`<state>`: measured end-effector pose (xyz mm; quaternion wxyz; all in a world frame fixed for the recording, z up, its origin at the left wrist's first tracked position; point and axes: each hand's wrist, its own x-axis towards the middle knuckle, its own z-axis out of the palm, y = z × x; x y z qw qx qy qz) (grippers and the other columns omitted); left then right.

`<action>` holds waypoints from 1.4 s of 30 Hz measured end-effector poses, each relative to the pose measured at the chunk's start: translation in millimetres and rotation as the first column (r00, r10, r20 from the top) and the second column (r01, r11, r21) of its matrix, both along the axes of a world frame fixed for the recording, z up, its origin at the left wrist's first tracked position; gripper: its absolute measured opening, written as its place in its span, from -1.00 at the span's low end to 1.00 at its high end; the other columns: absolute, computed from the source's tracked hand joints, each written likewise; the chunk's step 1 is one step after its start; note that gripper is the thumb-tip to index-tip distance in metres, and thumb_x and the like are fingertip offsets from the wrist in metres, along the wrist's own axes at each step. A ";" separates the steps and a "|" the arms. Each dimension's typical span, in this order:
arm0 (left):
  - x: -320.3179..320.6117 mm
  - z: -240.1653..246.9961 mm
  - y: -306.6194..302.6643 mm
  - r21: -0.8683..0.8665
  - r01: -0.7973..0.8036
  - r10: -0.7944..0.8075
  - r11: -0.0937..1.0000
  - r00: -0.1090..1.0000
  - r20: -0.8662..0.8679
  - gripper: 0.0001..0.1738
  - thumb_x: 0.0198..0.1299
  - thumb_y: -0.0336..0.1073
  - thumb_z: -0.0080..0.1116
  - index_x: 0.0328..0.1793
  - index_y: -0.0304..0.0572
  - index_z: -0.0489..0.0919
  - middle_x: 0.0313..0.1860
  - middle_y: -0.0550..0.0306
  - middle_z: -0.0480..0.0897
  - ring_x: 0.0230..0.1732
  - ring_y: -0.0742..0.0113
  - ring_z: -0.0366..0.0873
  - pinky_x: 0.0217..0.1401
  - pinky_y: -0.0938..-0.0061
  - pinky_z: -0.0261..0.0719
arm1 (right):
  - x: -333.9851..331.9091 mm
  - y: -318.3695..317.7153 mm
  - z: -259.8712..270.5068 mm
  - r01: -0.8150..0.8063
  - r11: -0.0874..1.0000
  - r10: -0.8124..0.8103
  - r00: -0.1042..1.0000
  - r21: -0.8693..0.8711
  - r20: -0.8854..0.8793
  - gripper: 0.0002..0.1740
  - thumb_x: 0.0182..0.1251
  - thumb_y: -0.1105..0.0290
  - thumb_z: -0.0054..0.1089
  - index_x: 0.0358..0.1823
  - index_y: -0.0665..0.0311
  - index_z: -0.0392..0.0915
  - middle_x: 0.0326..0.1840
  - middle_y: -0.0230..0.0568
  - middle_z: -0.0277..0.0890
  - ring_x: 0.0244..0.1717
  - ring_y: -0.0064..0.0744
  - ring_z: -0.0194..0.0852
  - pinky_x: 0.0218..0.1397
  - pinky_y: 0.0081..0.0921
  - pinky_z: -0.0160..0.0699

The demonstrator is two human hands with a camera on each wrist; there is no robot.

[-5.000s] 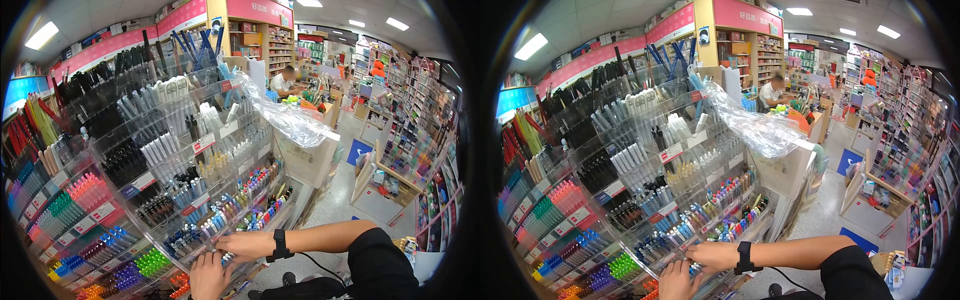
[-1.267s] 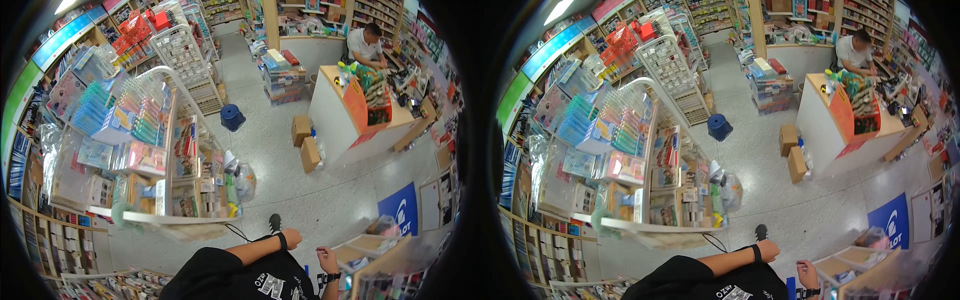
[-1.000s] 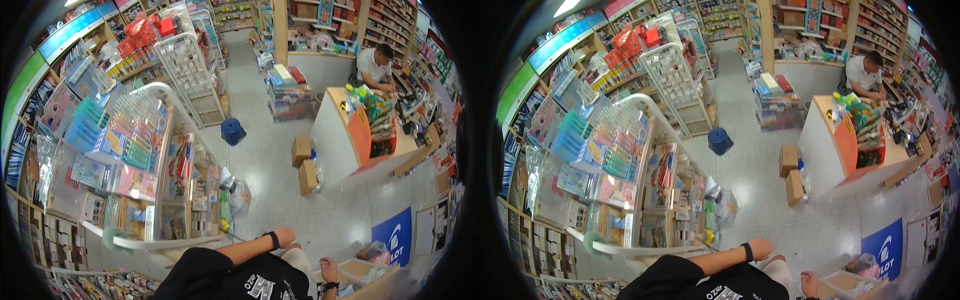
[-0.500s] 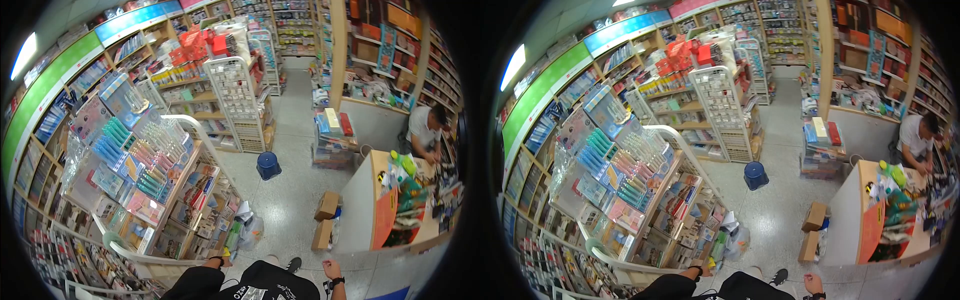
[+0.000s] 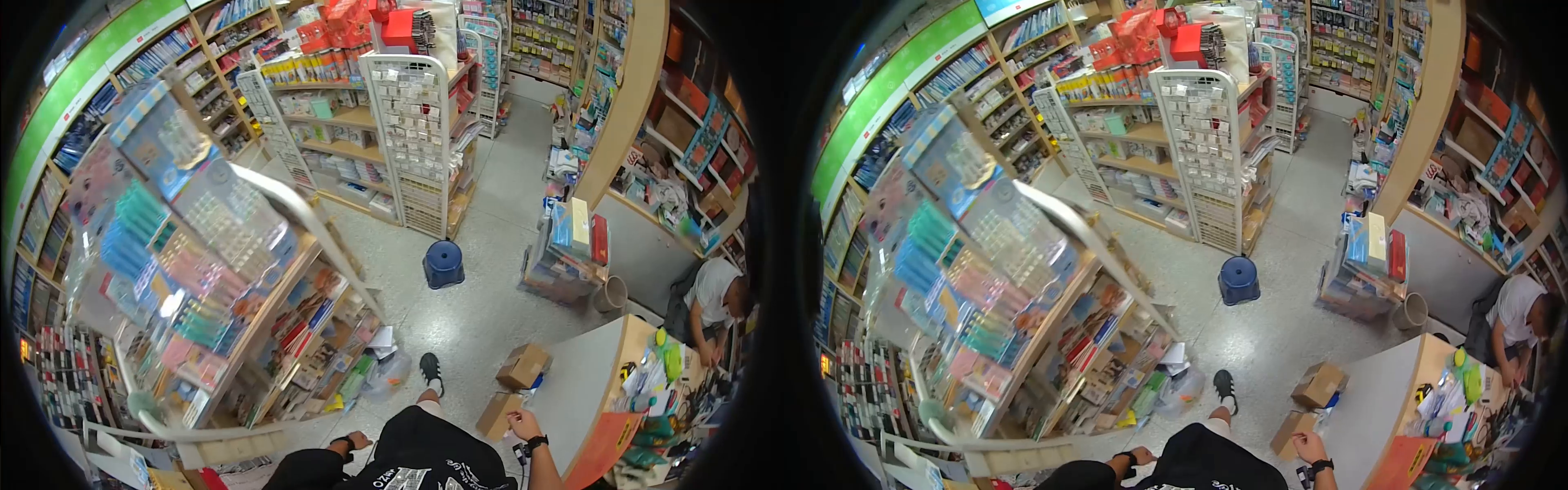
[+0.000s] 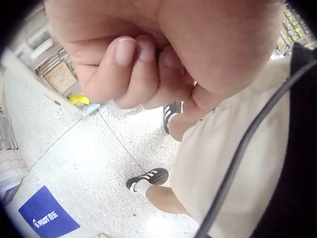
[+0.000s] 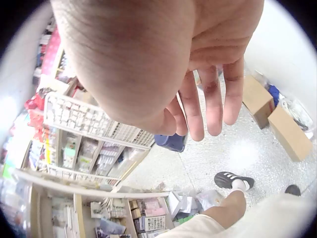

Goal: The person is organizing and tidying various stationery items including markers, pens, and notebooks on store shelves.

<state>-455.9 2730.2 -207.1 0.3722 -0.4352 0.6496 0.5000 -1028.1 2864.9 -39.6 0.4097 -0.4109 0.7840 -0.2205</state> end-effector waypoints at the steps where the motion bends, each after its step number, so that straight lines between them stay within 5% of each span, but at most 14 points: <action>1: 9.5 -3.6 -4.4 -0.033 -0.033 0.034 0.999 0.999 0.016 -0.25 0.44 0.37 0.11 0.21 -0.17 0.85 0.24 -0.29 0.80 0.36 -0.30 0.71 0.49 -0.03 0.61 | 5.6 8.2 -16.5 0.028 0.999 -0.029 0.998 0.028 0.047 -0.69 0.51 0.35 0.30 0.09 0.43 0.79 -0.15 -0.05 0.85 -0.19 -0.32 0.82 -0.03 -0.35 0.79; 6: -59.6 -12.3 -204.0 -0.136 -0.006 0.006 0.991 1.000 -0.003 -0.29 0.38 0.35 0.20 0.11 -0.19 0.87 0.18 -0.24 0.84 0.24 -0.20 0.78 0.35 0.01 0.68 | -3.2 51.8 -81.2 0.323 0.939 -0.337 0.932 0.120 0.131 -0.70 0.57 0.35 0.24 0.11 0.41 0.79 -0.08 -0.13 0.87 -0.18 -0.36 0.82 -0.06 -0.38 0.83; 8: -71.5 4.1 -257.1 -0.254 0.088 -0.106 0.963 0.993 -0.056 -0.38 0.36 0.27 0.29 0.01 -0.20 0.87 -0.01 -0.25 0.86 0.09 -0.20 0.83 0.22 0.00 0.72 | 26.3 60.1 -96.9 0.476 0.821 -0.563 0.766 0.316 0.309 -0.73 0.61 0.37 0.20 0.06 0.36 0.81 -0.08 -0.18 0.87 -0.18 -0.40 0.82 -0.09 -0.40 0.86; 10: -134.4 27.5 -353.1 -0.456 -0.060 -0.039 0.888 0.978 -0.204 -0.44 0.35 0.18 0.33 -0.17 -0.26 0.82 -0.29 -0.27 0.79 -0.14 -0.23 0.80 0.03 -0.04 0.69 | 4.1 48.4 -136.7 0.490 0.783 -0.591 0.778 0.383 0.214 -0.76 0.58 0.39 0.22 0.00 0.30 0.84 -0.15 -0.21 0.86 -0.21 -0.42 0.82 -0.09 -0.39 0.87; 14: -217.8 90.4 -449.0 -0.417 -0.277 0.055 0.865 0.880 -0.472 -0.42 0.39 0.15 0.31 -0.38 -0.30 0.65 -0.46 -0.30 0.64 -0.35 -0.24 0.65 -0.14 -0.07 0.58 | 9.7 -23.0 -102.1 0.559 0.747 -0.643 0.745 0.359 0.177 -0.75 0.58 0.41 0.20 0.00 0.34 0.83 -0.18 -0.19 0.85 -0.24 -0.43 0.81 -0.09 -0.40 0.87; 19: -267.2 137.0 -494.5 -0.415 -0.347 0.083 0.841 0.841 -0.535 -0.41 0.42 0.13 0.30 -0.43 -0.28 0.58 -0.48 -0.29 0.61 -0.37 -0.25 0.62 -0.17 -0.07 0.55 | -57.0 -125.8 -108.9 0.537 0.811 -0.584 0.724 0.231 0.368 -0.76 0.57 0.41 0.22 -0.04 0.40 0.82 -0.22 -0.21 0.83 -0.28 -0.42 0.79 -0.14 -0.44 0.81; 21: -256.5 133.3 -478.6 -0.407 -0.331 0.102 0.851 0.865 -0.491 -0.40 0.42 0.15 0.30 -0.43 -0.28 0.57 -0.47 -0.27 0.63 -0.37 -0.26 0.61 -0.18 -0.06 0.55 | -70.7 -144.1 -88.4 0.536 0.733 -0.676 0.644 0.418 0.359 -0.77 0.55 0.41 0.26 -0.06 0.42 0.81 -0.24 -0.22 0.83 -0.29 -0.41 0.77 -0.16 -0.44 0.76; 25: -229.3 94.7 -486.8 -0.442 -0.210 0.110 0.872 0.965 -0.240 -0.44 0.42 0.19 0.28 -0.27 -0.24 0.76 -0.29 -0.30 0.77 -0.15 -0.33 0.76 0.01 -0.04 0.68 | -159.7 -206.2 -140.3 0.423 0.864 -0.490 0.832 0.273 0.261 -0.77 0.52 0.35 0.32 -0.13 0.38 0.83 -0.29 -0.23 0.82 -0.33 -0.45 0.73 -0.18 -0.42 0.74; 27: -217.1 97.9 -471.5 -0.389 -0.201 0.174 0.899 0.979 -0.103 -0.42 0.40 0.21 0.27 -0.08 -0.22 0.87 -0.10 -0.36 0.83 0.09 -0.35 0.81 0.22 -0.05 0.72 | -192.9 -217.2 -137.8 0.434 0.857 -0.509 0.797 0.277 0.327 -0.78 0.49 0.35 0.30 -0.17 0.35 0.83 -0.33 -0.27 0.80 -0.35 -0.45 0.72 -0.20 -0.40 0.73; 28: -212.2 94.9 -464.8 -0.410 -0.194 0.186 0.891 0.981 -0.058 -0.29 0.39 0.35 0.20 -0.05 -0.25 0.86 -0.13 -0.36 0.84 0.01 -0.32 0.83 0.14 -0.03 0.75 | -223.7 -249.2 -120.9 0.199 0.975 -0.219 0.923 0.096 0.317 -0.80 0.46 0.39 0.25 -0.20 0.33 0.81 -0.35 -0.29 0.79 -0.35 -0.44 0.72 -0.22 -0.37 0.71; 31: -220.2 63.6 -460.7 -0.308 -0.232 0.235 0.923 0.972 -0.029 -0.38 0.38 0.26 0.29 -0.03 -0.23 0.87 -0.11 -0.29 0.86 0.00 -0.15 0.86 0.13 0.06 0.74 | -296.5 -320.9 -71.3 0.424 0.881 -0.468 0.849 0.210 0.245 -0.78 0.48 0.45 0.15 -0.22 0.34 0.78 -0.38 -0.27 0.75 -0.37 -0.44 0.71 -0.25 -0.36 0.68; 33: -219.7 54.9 -459.4 -0.284 -0.317 0.314 0.905 0.948 -0.057 -0.44 0.36 0.25 0.35 -0.18 -0.17 0.83 -0.29 -0.18 0.83 -0.13 -0.05 0.83 0.09 0.05 0.71 | -328.5 -365.1 -65.4 0.324 0.946 -0.319 0.934 -0.004 0.158 -0.78 0.54 0.49 0.10 -0.08 0.36 0.76 -0.32 -0.28 0.76 -0.36 -0.46 0.70 -0.25 -0.40 0.68; 36: -294.5 75.8 -506.1 -0.208 -0.397 0.407 0.894 0.913 0.004 -0.43 0.37 0.26 0.35 -0.25 -0.16 0.81 -0.32 -0.13 0.81 -0.18 0.01 0.80 0.05 0.07 0.71 | -380.0 -448.8 -42.4 0.391 0.918 -0.341 0.867 -0.071 0.363 -0.73 0.59 0.55 0.09 0.16 0.36 0.71 -0.16 -0.25 0.77 -0.27 -0.48 0.69 -0.18 -0.45 0.69; 42: -390.6 28.5 -588.5 -0.223 -0.297 0.274 0.929 0.953 -0.128 -0.48 0.36 0.24 0.36 -0.22 -0.10 0.84 -0.28 -0.10 0.82 -0.16 0.05 0.79 0.01 0.07 0.69 | -408.1 -494.4 -21.6 0.282 0.949 -0.236 0.933 -0.142 0.273 -0.79 0.63 0.48 0.15 0.06 0.37 0.75 -0.16 -0.27 0.78 -0.27 -0.53 0.67 -0.18 -0.47 0.68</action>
